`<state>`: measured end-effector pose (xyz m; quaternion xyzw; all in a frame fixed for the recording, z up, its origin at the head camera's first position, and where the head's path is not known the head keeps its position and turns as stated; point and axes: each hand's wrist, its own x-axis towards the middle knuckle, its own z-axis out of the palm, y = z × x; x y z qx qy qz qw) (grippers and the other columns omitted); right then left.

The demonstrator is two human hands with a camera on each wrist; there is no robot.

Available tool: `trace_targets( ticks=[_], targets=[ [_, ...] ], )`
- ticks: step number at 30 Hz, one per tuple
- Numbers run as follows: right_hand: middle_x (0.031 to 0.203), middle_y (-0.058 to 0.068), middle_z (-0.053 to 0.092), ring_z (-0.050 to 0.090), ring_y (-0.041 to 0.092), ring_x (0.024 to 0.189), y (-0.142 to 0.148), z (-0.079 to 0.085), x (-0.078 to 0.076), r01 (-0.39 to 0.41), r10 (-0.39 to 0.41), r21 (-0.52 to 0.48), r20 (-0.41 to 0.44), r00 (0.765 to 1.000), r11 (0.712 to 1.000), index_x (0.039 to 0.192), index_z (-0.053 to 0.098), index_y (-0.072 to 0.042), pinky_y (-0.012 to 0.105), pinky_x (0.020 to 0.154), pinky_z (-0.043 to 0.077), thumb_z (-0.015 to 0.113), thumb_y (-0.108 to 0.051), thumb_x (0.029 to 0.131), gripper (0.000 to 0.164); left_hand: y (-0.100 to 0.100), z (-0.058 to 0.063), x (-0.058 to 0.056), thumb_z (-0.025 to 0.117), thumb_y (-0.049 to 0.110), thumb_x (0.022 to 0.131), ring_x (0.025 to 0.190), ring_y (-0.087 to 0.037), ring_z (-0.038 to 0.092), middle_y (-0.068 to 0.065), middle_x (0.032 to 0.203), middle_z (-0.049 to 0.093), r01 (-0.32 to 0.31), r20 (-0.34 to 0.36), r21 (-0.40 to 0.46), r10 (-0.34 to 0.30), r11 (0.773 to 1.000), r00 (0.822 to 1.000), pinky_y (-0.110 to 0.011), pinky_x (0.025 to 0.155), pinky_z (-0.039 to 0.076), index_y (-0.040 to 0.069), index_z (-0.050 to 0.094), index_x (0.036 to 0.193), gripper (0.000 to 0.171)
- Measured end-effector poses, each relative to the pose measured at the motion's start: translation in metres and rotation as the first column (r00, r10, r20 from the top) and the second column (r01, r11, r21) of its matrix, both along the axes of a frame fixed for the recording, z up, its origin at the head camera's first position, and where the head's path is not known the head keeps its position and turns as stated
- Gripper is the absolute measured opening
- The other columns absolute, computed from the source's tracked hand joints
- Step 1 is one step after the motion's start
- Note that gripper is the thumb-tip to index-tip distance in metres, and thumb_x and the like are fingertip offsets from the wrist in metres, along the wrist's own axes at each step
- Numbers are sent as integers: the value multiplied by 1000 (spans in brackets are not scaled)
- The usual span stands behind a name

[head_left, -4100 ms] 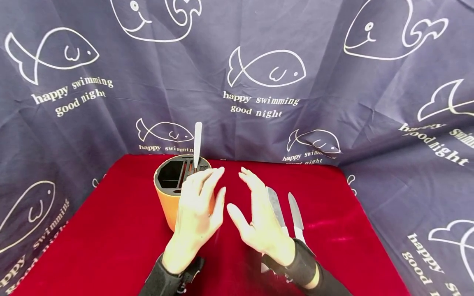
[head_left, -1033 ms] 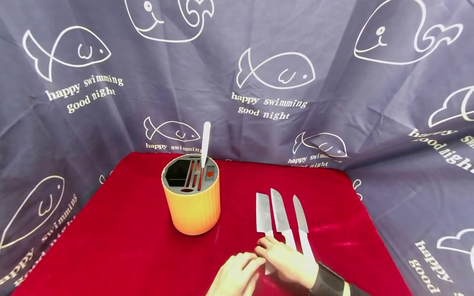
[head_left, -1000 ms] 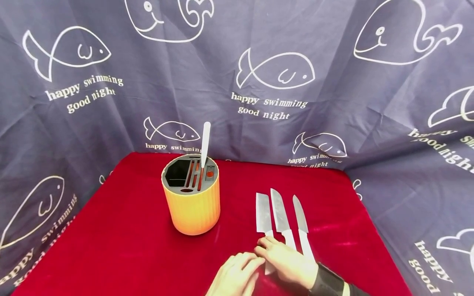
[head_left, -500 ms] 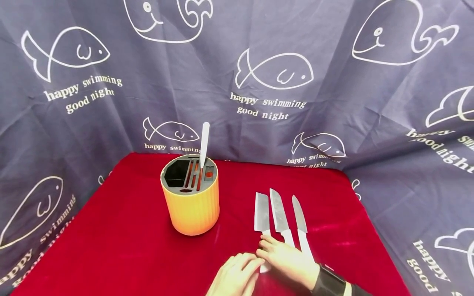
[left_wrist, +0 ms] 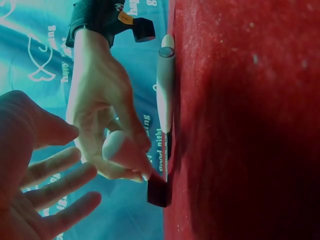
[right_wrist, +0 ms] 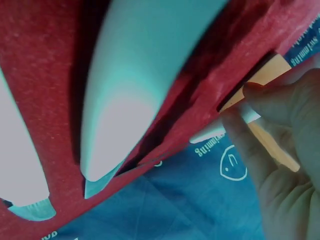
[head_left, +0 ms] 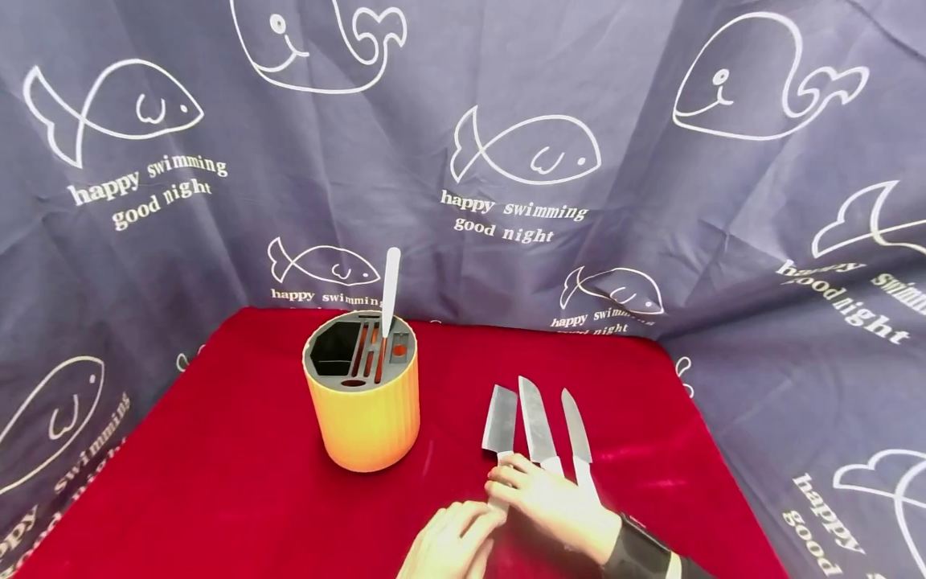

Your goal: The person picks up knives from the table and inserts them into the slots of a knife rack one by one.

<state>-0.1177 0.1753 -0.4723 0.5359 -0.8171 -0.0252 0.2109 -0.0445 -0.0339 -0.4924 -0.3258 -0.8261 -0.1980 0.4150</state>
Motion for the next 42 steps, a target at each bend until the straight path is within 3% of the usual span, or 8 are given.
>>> trace_targets(
  ticks=[10,17,24,29,33,35,37,42],
  targets=[
    [117,-9,64,56,17,114,0,8,0,87,-83,68,-55,995,994,115,65,-27,22,90,53,91,-15,65,58,-2,1,-3,38,25,106,91,-8,65,7,103,71,24,-16,23,-24,999,1000,-24,81,54,21,72,108,35],
    [120,-5,63,55,19,115,-3,13,-6,95,-94,20,-44,995,995,121,66,-28,10,53,45,89,-10,65,63,-1,3,-9,45,18,103,91,-13,66,1,102,72,74,-131,102,-60,992,989,-25,78,53,16,74,106,29],
    [117,0,61,53,18,111,-5,19,-17,21,-18,-135,22,1000,991,120,63,-17,20,87,56,88,-3,67,60,-3,6,-11,47,16,101,90,-15,65,-2,101,72,90,-169,131,-67,987,983,-26,77,52,13,75,106,29],
    [117,4,61,58,19,110,0,29,-25,56,-59,-177,-12,998,983,122,60,-11,23,88,59,89,-3,67,62,-6,13,-13,47,14,100,88,-17,66,-5,103,71,112,-176,144,-85,983,981,-27,78,52,10,74,110,30],
    [119,9,62,60,21,111,7,37,-32,62,-75,-234,-47,996,970,123,62,-5,27,91,58,66,-9,93,30,-8,23,-16,48,13,100,89,-19,66,-7,104,70,139,-182,171,-108,975,977,-28,79,52,8,74,112,28],
    [120,11,62,61,22,110,9,41,-35,52,-67,-281,-43,997,958,123,62,-3,29,92,58,48,-17,103,29,-10,29,-17,49,12,100,91,-20,66,-8,105,70,156,-189,180,-121,971,975,-29,80,52,6,73,112,28],
    [120,10,62,60,22,110,11,44,-37,49,-60,-318,-24,998,947,124,62,-2,29,94,55,31,-23,106,42,-11,35,-19,49,12,100,93,-21,66,-10,105,70,163,-195,180,-127,970,973,-31,81,52,4,73,113,28],
    [120,10,61,57,21,109,12,52,-37,72,-69,-347,20,997,935,125,60,-3,27,95,52,30,-23,106,41,-14,45,-22,50,12,99,96,-22,65,-10,108,69,140,-175,153,-112,978,978,-33,84,51,2,71,118,31]
  ],
)
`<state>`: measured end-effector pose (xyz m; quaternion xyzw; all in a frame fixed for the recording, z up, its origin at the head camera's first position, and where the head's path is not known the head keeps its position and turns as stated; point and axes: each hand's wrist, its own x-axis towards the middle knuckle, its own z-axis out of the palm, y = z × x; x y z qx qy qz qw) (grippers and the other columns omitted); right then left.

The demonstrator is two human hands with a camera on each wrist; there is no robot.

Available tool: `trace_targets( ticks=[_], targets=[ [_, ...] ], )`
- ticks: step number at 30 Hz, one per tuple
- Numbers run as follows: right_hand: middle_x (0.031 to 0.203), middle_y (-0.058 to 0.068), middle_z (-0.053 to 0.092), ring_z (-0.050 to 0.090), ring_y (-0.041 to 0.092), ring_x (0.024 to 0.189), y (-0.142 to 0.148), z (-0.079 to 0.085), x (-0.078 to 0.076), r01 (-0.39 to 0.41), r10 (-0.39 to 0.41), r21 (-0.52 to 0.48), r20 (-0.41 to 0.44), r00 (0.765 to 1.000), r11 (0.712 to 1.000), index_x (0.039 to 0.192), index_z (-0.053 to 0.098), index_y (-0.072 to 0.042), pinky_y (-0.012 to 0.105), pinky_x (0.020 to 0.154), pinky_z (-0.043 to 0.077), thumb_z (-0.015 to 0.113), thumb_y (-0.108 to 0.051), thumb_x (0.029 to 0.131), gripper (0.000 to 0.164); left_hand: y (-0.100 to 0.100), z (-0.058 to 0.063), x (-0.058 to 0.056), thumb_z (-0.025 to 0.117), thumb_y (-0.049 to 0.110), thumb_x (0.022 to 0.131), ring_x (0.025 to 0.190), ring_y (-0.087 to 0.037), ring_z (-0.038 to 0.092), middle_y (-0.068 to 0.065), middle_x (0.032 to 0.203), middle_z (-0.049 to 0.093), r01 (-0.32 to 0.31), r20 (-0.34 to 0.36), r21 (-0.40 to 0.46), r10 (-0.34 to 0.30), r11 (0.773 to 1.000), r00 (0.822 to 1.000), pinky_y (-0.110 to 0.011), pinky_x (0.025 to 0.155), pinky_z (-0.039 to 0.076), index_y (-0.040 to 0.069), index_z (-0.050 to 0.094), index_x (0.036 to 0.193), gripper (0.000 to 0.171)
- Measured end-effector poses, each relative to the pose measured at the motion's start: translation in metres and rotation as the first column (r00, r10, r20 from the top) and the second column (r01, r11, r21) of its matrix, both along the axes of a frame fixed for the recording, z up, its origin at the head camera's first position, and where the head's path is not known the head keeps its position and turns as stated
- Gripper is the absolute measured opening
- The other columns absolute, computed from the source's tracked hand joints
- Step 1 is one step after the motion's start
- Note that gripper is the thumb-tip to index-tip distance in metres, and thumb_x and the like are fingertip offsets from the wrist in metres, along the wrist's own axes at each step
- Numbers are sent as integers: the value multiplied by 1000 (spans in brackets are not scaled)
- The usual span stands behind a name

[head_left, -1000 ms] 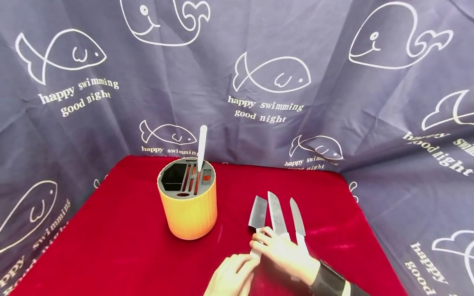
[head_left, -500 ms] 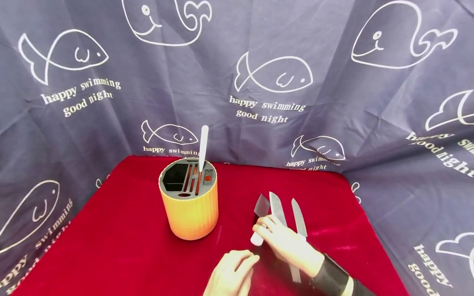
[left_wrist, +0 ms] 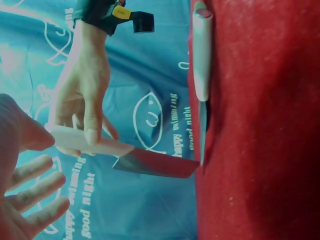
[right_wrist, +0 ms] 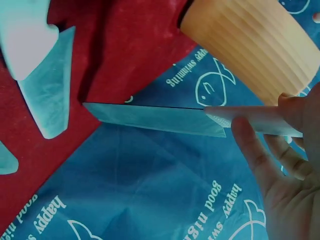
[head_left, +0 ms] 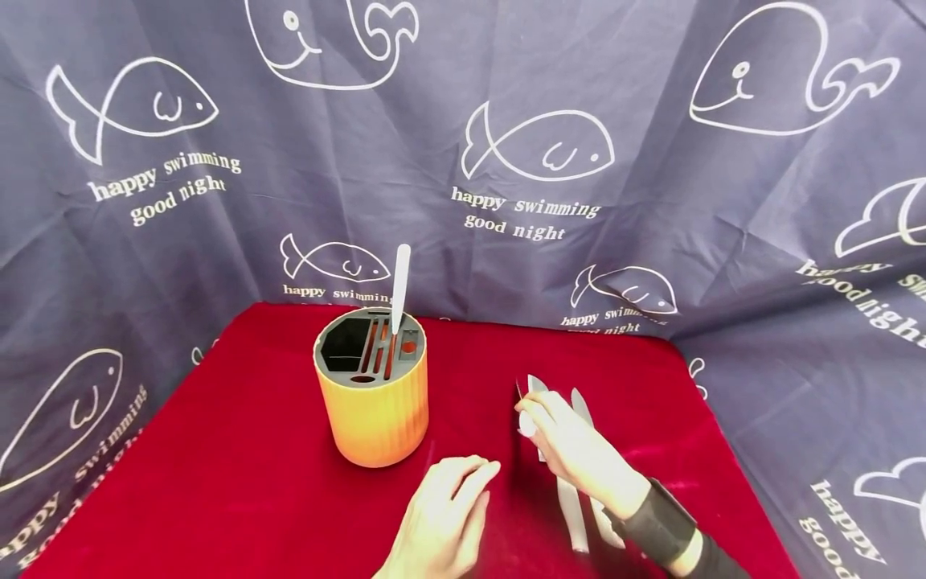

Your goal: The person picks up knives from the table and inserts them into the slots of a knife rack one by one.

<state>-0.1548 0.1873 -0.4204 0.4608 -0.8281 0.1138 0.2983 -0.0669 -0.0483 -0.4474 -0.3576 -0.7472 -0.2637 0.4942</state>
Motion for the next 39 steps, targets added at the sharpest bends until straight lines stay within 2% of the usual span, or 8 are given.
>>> trace_targets(
  ticks=[5,9,12,19,25,30,39],
  targets=[
    [117,10,62,60,20,107,-2,8,2,6,-5,-36,20,1000,999,124,61,-4,29,90,56,35,-27,106,39,-1,8,-1,49,15,100,98,-22,64,-9,111,69,-33,40,-1,33,999,999,-34,88,50,3,70,122,32],
    [116,10,63,63,27,116,-4,16,5,7,-4,-78,29,1000,997,118,60,-7,46,84,60,41,-31,106,33,1,15,-3,49,15,100,97,-22,64,-9,110,69,-49,38,10,49,999,998,-35,86,49,4,70,122,32],
    [116,9,64,62,29,120,-5,22,6,-13,15,-108,11,1000,994,114,59,-7,50,84,59,41,-32,107,31,2,20,-5,50,14,100,97,-23,65,-10,110,69,-46,28,20,46,999,999,-34,86,50,4,70,121,31],
    [107,9,63,62,23,103,-9,35,6,-109,94,-187,-91,991,976,108,61,-2,29,100,52,47,-29,106,31,2,27,-7,50,14,100,97,-24,65,-10,112,69,-54,30,28,53,998,998,-33,88,51,4,70,121,31],
    [100,6,61,63,18,98,-13,43,6,-165,144,-245,-102,984,955,95,57,-2,17,107,47,54,-28,104,27,2,32,-8,52,12,99,98,-25,65,-11,113,69,-55,25,34,54,998,998,-34,88,50,5,70,122,30],
    [100,6,64,69,21,102,-14,51,10,-150,132,-278,-82,988,949,95,58,-1,14,116,36,52,-33,105,34,5,36,-9,51,14,100,100,-25,65,-11,114,69,-55,23,38,54,998,998,-34,89,51,5,69,122,30],
    [107,10,66,68,23,103,-14,57,18,-98,97,-271,-17,995,958,103,60,1,13,117,35,54,-33,104,35,11,45,-10,52,15,100,105,-27,64,-13,119,67,-32,41,53,30,998,999,-35,91,53,3,67,128,33]
  ],
)
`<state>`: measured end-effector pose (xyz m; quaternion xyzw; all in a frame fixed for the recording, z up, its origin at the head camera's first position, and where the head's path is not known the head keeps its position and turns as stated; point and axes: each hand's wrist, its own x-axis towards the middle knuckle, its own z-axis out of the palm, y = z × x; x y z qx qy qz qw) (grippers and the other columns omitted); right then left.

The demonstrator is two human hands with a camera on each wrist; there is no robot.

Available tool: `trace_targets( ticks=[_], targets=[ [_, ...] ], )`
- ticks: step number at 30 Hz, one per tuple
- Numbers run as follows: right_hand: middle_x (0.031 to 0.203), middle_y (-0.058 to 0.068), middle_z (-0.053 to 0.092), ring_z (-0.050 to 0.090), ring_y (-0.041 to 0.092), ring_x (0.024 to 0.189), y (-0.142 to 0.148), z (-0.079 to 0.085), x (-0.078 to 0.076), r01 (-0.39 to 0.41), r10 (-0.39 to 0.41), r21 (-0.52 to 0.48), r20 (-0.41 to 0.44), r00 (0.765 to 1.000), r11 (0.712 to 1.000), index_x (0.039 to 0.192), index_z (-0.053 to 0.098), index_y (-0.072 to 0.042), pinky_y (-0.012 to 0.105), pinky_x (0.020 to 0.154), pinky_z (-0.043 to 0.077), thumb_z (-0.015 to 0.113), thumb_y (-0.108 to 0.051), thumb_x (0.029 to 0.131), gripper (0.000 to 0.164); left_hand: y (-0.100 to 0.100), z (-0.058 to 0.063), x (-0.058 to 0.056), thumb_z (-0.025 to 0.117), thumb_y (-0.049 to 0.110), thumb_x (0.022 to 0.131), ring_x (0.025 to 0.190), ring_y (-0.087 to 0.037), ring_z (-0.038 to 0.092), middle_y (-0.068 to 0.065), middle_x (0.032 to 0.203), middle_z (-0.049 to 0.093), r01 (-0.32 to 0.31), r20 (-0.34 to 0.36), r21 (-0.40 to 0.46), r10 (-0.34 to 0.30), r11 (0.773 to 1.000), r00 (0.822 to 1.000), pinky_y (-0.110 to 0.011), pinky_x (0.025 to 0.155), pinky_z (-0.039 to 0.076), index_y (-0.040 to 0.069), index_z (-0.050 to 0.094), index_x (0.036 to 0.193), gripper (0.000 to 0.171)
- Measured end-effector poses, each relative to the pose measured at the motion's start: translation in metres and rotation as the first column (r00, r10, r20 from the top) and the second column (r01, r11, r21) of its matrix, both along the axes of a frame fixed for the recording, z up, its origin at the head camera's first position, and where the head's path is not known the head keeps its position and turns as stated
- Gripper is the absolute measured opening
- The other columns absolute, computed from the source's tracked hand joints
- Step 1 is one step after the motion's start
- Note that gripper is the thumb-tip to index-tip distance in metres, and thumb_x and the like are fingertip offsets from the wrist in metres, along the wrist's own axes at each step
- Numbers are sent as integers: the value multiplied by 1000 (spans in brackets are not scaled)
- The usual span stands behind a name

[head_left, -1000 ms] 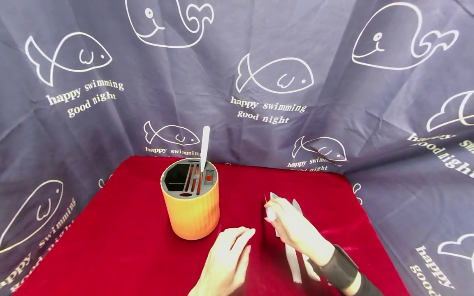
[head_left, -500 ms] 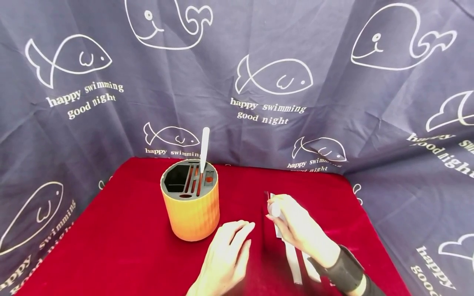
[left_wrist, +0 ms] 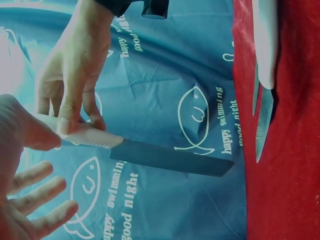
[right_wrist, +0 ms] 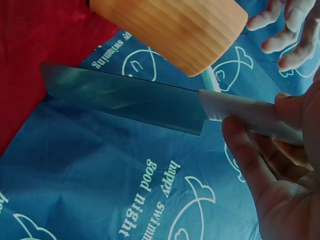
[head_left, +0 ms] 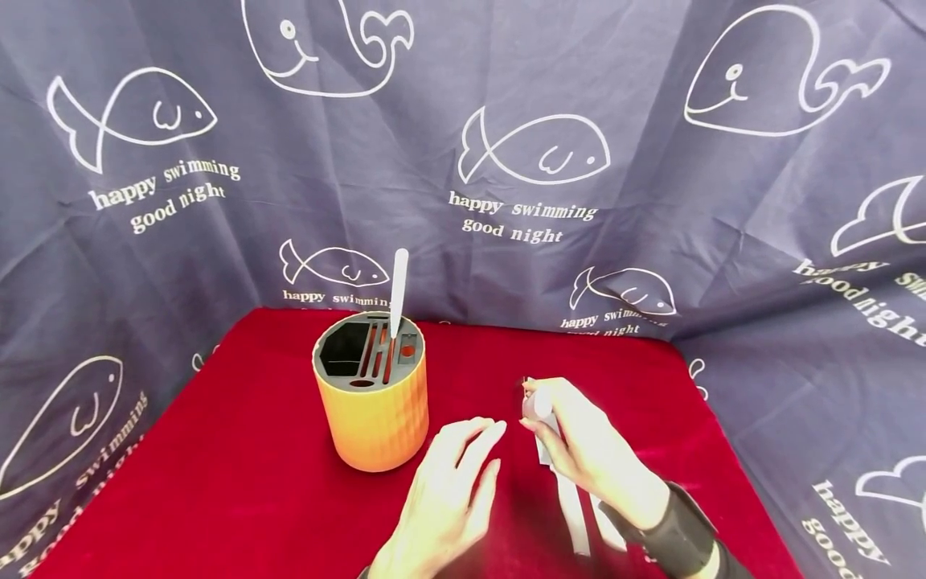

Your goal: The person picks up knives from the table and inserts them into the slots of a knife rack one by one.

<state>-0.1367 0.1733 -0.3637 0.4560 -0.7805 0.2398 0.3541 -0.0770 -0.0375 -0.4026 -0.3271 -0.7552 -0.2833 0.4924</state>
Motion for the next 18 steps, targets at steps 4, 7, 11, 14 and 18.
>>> trace_targets(
  ticks=[4,7,11,14,18],
  targets=[
    [106,8,65,67,19,97,-1,3,3,13,-13,0,22,1000,1000,113,61,3,11,114,38,53,-34,104,39,3,3,0,53,17,100,108,-26,64,-12,121,67,2,21,-7,-2,1000,1000,-35,93,53,5,65,130,35],
    [102,3,63,64,14,92,-3,6,5,-24,25,-17,31,999,1000,112,60,3,12,110,42,56,-30,103,34,5,5,0,54,17,99,109,-25,63,-11,123,66,6,31,-10,-6,1000,999,-35,94,53,5,64,132,36],
    [99,0,61,63,11,89,-5,8,7,-59,61,-24,64,996,998,111,58,2,11,109,43,63,-24,100,29,5,6,0,54,16,99,110,-25,63,-11,124,65,11,35,-6,-11,1000,999,-35,94,53,6,63,134,38],
    [98,-2,60,63,10,89,-7,9,9,-59,60,-20,81,995,998,109,58,1,11,113,40,63,-25,100,28,5,7,0,54,16,99,110,-25,63,-11,125,65,9,33,-4,-8,1000,999,-34,94,54,5,63,134,38],
    [97,-4,60,63,7,86,-8,12,10,-70,72,-22,95,993,997,105,57,-2,14,116,38,60,-27,102,26,5,10,-1,54,17,99,110,-25,63,-12,125,65,7,22,-6,-7,1000,1000,-34,93,55,5,63,133,38]
  ],
)
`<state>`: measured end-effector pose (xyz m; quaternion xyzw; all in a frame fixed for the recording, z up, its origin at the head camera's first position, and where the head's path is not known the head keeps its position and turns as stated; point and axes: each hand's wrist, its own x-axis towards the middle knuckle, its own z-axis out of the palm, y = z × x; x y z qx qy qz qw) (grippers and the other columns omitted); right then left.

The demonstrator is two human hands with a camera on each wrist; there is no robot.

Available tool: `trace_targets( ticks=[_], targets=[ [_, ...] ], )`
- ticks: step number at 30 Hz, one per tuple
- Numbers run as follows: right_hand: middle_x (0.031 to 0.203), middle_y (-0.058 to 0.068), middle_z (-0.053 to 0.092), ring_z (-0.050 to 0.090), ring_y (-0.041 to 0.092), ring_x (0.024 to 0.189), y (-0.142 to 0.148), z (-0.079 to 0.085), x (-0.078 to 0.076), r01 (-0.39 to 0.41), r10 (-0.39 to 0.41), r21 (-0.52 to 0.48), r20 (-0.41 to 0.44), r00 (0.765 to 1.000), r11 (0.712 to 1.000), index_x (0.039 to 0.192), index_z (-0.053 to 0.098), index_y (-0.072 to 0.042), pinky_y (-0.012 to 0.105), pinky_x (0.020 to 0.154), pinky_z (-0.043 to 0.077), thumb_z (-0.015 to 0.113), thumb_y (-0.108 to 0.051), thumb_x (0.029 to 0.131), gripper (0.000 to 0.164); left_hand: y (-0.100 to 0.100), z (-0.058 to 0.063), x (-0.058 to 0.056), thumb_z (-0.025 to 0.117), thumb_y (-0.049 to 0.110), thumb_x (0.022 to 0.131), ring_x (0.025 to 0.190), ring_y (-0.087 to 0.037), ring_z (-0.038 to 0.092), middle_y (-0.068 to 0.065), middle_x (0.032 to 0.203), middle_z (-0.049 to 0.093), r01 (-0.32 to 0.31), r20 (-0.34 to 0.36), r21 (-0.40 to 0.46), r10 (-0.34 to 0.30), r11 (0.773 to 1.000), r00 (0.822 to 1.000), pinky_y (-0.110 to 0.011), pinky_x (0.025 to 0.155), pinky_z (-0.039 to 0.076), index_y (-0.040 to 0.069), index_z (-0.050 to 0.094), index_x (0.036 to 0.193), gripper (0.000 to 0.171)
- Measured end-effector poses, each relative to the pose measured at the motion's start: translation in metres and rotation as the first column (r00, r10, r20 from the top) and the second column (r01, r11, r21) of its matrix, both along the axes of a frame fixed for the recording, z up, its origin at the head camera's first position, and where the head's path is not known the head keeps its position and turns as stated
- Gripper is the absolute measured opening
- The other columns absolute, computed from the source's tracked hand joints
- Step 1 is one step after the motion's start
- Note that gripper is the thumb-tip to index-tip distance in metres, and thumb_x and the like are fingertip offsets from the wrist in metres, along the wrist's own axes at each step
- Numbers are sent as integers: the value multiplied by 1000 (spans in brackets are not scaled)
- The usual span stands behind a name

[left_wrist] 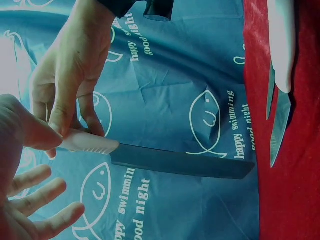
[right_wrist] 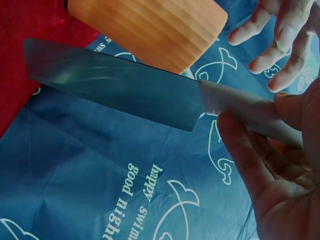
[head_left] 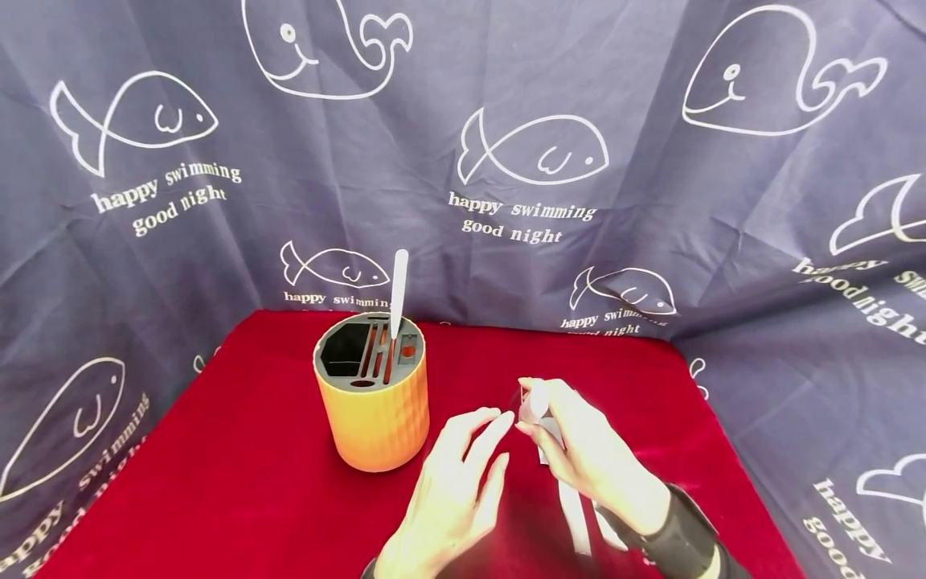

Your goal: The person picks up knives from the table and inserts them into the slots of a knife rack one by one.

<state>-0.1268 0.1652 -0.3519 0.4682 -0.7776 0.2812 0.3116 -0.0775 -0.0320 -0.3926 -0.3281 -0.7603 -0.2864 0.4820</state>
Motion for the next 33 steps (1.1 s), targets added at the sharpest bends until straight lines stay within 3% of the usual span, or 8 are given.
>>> trace_targets(
  ticks=[4,9,14,21,24,30,33],
  targets=[
    [97,-4,60,68,13,95,-1,1,3,-10,10,5,-9,1000,1000,103,57,-3,17,117,38,58,-26,103,23,1,4,0,53,17,100,110,-26,63,-13,125,65,2,-12,2,-2,1000,1000,-34,91,56,4,64,132,37],
    [108,1,65,69,23,118,1,0,9,44,-43,49,-36,998,998,99,55,-6,22,104,52,57,-32,103,25,3,7,0,53,17,100,112,-26,62,-14,126,64,6,-19,2,-6,1000,1000,-34,91,57,4,63,133,38],
    [115,5,68,72,20,108,0,1,11,80,-78,68,-36,996,995,103,56,-6,30,88,61,55,-35,103,29,5,10,0,54,17,99,113,-26,62,-15,126,64,19,-26,0,-19,1000,999,-33,93,57,3,61,136,39],
    [111,4,67,68,11,88,-1,0,15,148,-143,77,-73,987,986,136,55,1,47,76,58,52,-40,104,52,8,13,1,56,17,98,115,-26,60,-14,128,62,30,-10,-3,-30,1000,999,-33,94,56,6,58,140,44],
    [111,4,67,66,9,84,-1,0,16,159,-153,74,-78,985,984,138,54,0,49,76,57,51,-41,104,53,8,14,0,57,16,97,115,-27,60,-14,129,62,32,-13,-7,-32,999,999,-34,94,56,7,58,141,45],
    [117,7,68,66,11,89,-3,0,17,125,-119,61,-93,989,990,137,56,3,36,76,57,52,-38,104,52,8,13,0,58,15,95,115,-28,61,-15,129,62,36,-21,-8,-36,999,999,-34,94,57,7,58,142,47],
    [120,7,67,68,12,94,-3,-1,18,131,-124,67,-92,988,989,137,56,2,43,79,59,53,-38,104,52,8,12,0,59,15,94,115,-28,61,-15,129,62,29,-14,-8,-30,1000,999,-34,94,57,8,58,143,49]
  ],
)
